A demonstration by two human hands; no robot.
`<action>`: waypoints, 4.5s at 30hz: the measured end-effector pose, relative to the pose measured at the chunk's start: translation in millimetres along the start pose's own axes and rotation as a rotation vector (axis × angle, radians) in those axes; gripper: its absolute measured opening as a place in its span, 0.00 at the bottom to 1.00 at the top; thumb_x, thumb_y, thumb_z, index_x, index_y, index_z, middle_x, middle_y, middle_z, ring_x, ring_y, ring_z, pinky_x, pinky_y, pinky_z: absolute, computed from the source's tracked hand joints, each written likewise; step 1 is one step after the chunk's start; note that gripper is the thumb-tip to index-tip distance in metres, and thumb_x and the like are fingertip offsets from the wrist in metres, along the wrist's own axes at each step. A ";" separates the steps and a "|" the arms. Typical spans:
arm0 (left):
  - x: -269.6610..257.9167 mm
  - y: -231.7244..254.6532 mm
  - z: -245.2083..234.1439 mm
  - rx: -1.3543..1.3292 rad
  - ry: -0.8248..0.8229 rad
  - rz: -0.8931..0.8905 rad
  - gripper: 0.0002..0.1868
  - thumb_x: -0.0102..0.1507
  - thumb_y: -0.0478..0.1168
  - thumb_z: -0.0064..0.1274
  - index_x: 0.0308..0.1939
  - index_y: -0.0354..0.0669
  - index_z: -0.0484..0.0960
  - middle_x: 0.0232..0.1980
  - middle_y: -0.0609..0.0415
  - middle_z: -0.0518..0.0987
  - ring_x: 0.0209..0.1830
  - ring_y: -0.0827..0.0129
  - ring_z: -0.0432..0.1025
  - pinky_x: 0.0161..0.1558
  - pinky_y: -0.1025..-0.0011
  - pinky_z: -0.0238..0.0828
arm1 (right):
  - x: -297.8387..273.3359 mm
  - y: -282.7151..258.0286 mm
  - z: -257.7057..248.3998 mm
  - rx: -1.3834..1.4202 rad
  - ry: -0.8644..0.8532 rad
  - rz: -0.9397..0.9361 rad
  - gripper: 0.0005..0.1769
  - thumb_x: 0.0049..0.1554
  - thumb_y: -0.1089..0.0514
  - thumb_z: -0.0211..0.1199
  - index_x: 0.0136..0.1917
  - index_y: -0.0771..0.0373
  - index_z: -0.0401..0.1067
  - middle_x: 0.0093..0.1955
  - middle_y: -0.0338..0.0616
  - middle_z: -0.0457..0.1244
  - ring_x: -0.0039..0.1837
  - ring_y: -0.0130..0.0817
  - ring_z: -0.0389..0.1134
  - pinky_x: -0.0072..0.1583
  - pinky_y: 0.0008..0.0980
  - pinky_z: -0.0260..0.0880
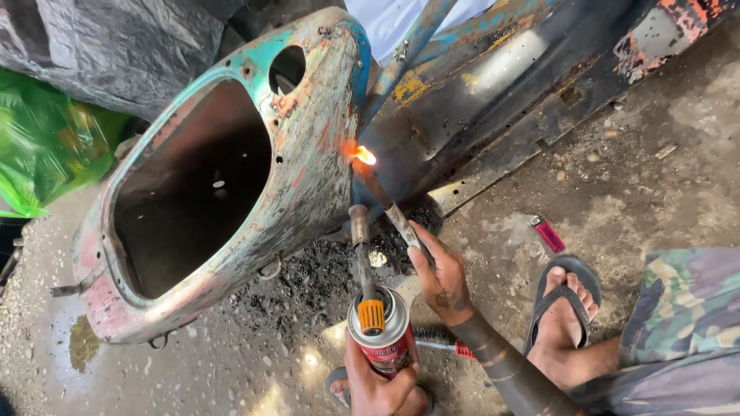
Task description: Using a blowtorch to heat and a scraper to remove paint and filler from a motorcycle frame.
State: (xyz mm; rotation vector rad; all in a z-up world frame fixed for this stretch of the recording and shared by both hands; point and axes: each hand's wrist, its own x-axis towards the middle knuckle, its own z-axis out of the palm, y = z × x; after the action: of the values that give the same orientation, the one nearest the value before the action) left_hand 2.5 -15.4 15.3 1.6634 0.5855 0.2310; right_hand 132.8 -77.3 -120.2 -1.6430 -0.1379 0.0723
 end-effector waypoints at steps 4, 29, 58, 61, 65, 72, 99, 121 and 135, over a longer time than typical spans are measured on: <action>9.0 -7.0 -5.9 0.046 0.038 -0.088 0.41 0.40 0.29 0.62 0.60 0.36 0.71 0.41 0.43 0.83 0.35 0.62 0.80 0.42 0.70 0.80 | 11.9 3.7 0.6 0.016 0.014 0.027 0.31 0.64 0.38 0.48 0.73 0.55 0.69 0.24 0.29 0.58 0.25 0.21 0.53 0.28 0.26 0.55; -1.9 -1.2 -14.0 0.070 0.113 -0.188 0.48 0.37 0.31 0.62 0.65 0.40 0.73 0.47 0.45 0.86 0.39 0.62 0.82 0.42 0.72 0.81 | 7.0 -1.3 10.9 0.034 0.071 -0.105 0.32 0.67 0.38 0.44 0.68 0.64 0.70 0.25 0.27 0.57 0.23 0.16 0.51 0.24 0.18 0.53; -2.9 -1.9 -11.4 -0.031 0.076 -0.021 0.39 0.42 0.25 0.62 0.59 0.35 0.72 0.38 0.42 0.85 0.28 0.64 0.80 0.38 0.74 0.80 | 13.0 -7.6 0.8 0.108 0.048 -0.086 0.29 0.66 0.42 0.50 0.70 0.63 0.69 0.24 0.27 0.54 0.23 0.16 0.50 0.23 0.19 0.52; 0.1 -2.8 -13.9 0.068 0.130 -0.091 0.47 0.37 0.28 0.63 0.63 0.39 0.73 0.43 0.43 0.87 0.33 0.63 0.83 0.39 0.72 0.82 | 22.2 -9.1 1.1 0.104 0.068 -0.134 0.29 0.66 0.42 0.49 0.69 0.65 0.69 0.24 0.27 0.55 0.22 0.16 0.50 0.23 0.18 0.53; 1.2 -13.2 -17.9 0.036 0.000 0.138 0.40 0.45 0.32 0.65 0.62 0.32 0.68 0.43 0.43 0.82 0.35 0.64 0.81 0.42 0.72 0.83 | 23.2 -13.4 -1.6 0.091 0.073 -0.109 0.29 0.67 0.41 0.49 0.70 0.64 0.69 0.24 0.26 0.55 0.21 0.16 0.49 0.22 0.18 0.52; -15.0 19.4 -2.8 -0.054 0.143 -0.121 0.38 0.42 0.21 0.58 0.59 0.31 0.74 0.29 0.41 0.84 0.23 0.67 0.74 0.32 0.79 0.70 | 18.9 -28.0 -8.0 0.150 0.016 0.025 0.31 0.65 0.41 0.49 0.71 0.63 0.68 0.28 0.32 0.58 0.25 0.19 0.52 0.23 0.22 0.55; -6.0 12.4 -11.8 -0.064 0.051 -0.151 0.43 0.45 0.24 0.61 0.66 0.37 0.68 0.34 0.40 0.84 0.25 0.66 0.74 0.31 0.76 0.70 | 23.9 -16.9 -8.3 0.131 0.061 -0.089 0.28 0.66 0.45 0.52 0.70 0.65 0.69 0.31 0.37 0.65 0.25 0.20 0.58 0.24 0.20 0.60; 18.4 17.3 -14.8 0.551 0.118 -0.321 0.53 0.38 0.47 0.70 0.68 0.58 0.65 0.56 0.55 0.73 0.51 0.69 0.73 0.52 0.71 0.70 | 34.3 -9.9 -3.8 0.100 0.071 -0.009 0.29 0.64 0.40 0.51 0.68 0.59 0.72 0.27 0.29 0.60 0.25 0.17 0.54 0.25 0.20 0.55; 20.3 15.3 -16.4 0.485 0.124 -0.181 0.61 0.38 0.44 0.72 0.75 0.50 0.62 0.61 0.49 0.74 0.59 0.67 0.73 0.60 0.70 0.69 | 26.3 -11.3 -1.6 0.048 0.087 -0.125 0.34 0.66 0.36 0.45 0.66 0.66 0.71 0.30 0.31 0.61 0.25 0.17 0.53 0.25 0.17 0.54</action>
State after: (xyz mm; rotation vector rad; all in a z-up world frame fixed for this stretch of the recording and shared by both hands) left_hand 15.8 7.7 29.6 2.0559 0.9354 0.0605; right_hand 158.5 -74.5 -107.8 -1.5835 -0.1707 -0.0904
